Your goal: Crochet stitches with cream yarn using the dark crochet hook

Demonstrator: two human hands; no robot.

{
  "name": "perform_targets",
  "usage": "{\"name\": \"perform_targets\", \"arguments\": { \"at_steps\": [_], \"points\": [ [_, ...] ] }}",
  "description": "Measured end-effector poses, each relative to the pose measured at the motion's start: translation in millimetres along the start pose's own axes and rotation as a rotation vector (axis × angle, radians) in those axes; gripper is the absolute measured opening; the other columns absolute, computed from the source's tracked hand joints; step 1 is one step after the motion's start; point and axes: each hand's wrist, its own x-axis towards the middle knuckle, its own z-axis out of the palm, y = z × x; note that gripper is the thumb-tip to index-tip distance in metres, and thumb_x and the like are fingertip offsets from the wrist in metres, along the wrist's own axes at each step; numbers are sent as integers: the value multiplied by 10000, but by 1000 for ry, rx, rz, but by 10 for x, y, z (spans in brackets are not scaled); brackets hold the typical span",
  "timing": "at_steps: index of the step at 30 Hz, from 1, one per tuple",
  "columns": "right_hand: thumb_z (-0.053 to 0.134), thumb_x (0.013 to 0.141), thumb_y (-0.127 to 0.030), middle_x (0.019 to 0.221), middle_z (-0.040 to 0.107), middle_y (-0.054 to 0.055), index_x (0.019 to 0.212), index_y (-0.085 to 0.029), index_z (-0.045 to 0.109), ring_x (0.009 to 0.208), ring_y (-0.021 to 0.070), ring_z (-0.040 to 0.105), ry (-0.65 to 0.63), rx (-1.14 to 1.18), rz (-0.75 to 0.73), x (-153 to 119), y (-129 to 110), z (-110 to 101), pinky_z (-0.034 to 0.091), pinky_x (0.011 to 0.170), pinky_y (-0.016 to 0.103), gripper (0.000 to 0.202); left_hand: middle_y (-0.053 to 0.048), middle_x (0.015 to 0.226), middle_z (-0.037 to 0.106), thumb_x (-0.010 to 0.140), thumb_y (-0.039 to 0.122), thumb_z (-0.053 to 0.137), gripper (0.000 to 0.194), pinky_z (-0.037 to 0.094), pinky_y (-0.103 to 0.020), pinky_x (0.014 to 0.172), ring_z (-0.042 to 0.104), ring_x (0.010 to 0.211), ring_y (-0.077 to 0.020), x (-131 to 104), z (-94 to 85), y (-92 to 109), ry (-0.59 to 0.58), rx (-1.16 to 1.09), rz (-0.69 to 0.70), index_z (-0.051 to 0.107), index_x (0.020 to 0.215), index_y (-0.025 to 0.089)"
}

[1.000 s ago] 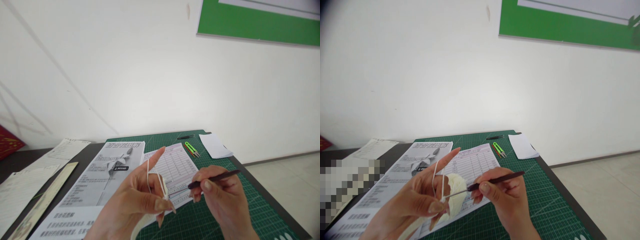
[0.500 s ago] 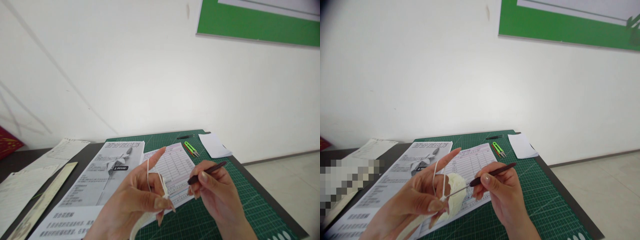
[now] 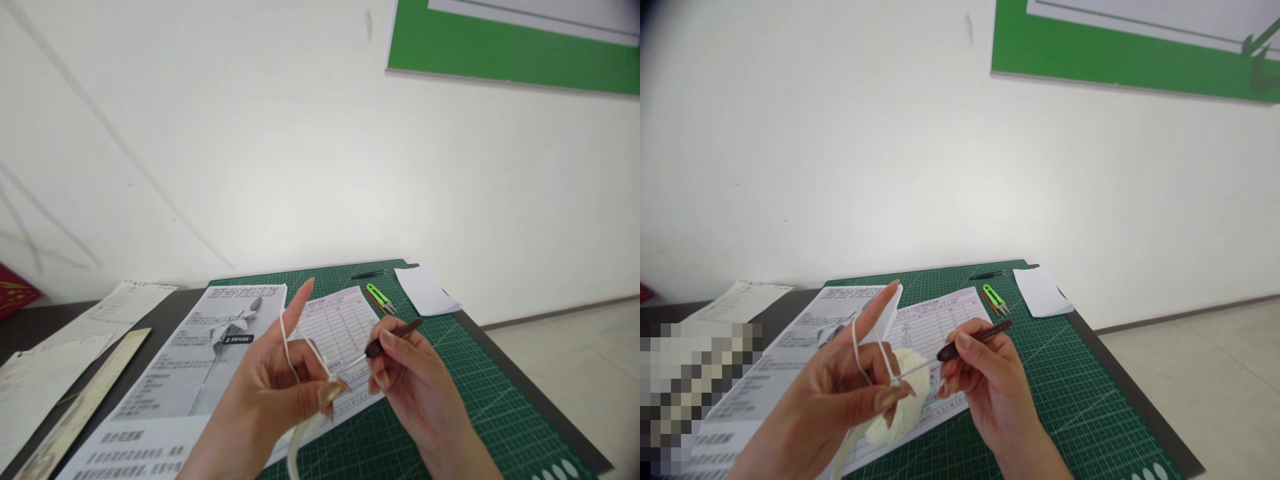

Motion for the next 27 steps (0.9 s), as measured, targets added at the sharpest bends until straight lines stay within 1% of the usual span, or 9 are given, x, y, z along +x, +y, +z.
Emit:
{"name": "perform_targets", "arguments": {
  "at_steps": [3, 7, 12, 17, 18, 22, 24, 27],
  "points": [
    [738, 761, -220, 516, 702, -2, 715, -139, 686, 394, 80, 628, 9, -4, -26, 9, 9, 12, 556, 435, 147, 107, 54, 558, 625, 690, 94, 752, 969, 400, -196, 544, 564, 510, -99, 3, 9, -26, 1, 3, 13, 231, 1460, 367],
    [745, 752, -207, 531, 712, 9, 747, -141, 705, 416, 81, 636, 27, -17, -68, 2, 33, 37, 557, 452, 146, 77, 58, 553, 613, 688, 94, 749, 939, 391, -200, 554, 544, 519, -96, 25, 38, -60, 20, 0, 18, 271, 1450, 364],
    [761, 734, -208, 553, 726, 28, 749, -145, 711, 441, 84, 647, 42, -41, -91, 1, 82, 71, 543, 461, 135, 81, 60, 563, 608, 699, 123, 746, 955, 388, -205, 565, 546, 537, -98, 49, 81, -81, 34, 9, 21, 225, 1460, 370],
    [772, 722, -218, 569, 725, 26, 752, -146, 711, 439, 87, 642, 72, -51, -135, 15, 98, 93, 537, 456, 141, 99, 54, 560, 589, 689, 118, 752, 910, 387, -204, 562, 537, 537, -96, 53, 75, -85, 73, 37, 24, 293, 1454, 298],
    [773, 720, -222, 569, 724, 25, 749, -145, 709, 435, 88, 640, 74, -52, -135, 17, 98, 92, 537, 452, 143, 104, 54, 559, 586, 693, 119, 748, 909, 385, -203, 559, 535, 537, -96, 51, 74, -88, 75, 35, 29, 288, 1455, 304],
    [763, 732, -237, 547, 697, 12, 736, -143, 701, 430, 87, 616, 56, -52, -113, 21, 98, 71, 536, 437, 152, 113, 68, 561, 578, 717, 103, 720, 956, 384, -198, 541, 518, 527, -93, 33, 77, -95, 72, 40, 50, 196, 1461, 398],
    [746, 752, -253, 554, 680, 2, 739, -146, 697, 429, 80, 595, 52, -52, -119, 23, 99, 57, 533, 424, 152, 120, 69, 564, 578, 717, 98, 719, 979, 385, -198, 537, 508, 526, -92, 21, 76, -94, 72, 45, 51, 167, 1461, 416],
    [723, 776, -284, 591, 658, -8, 747, -153, 687, 432, 72, 563, 38, -66, -123, 19, 106, 49, 542, 423, 161, 139, 65, 568, 579, 718, 95, 716, 980, 388, -209, 542, 509, 530, -98, 3, 73, -91, 60, 56, 42, 165, 1458, 425]
  ]
}}
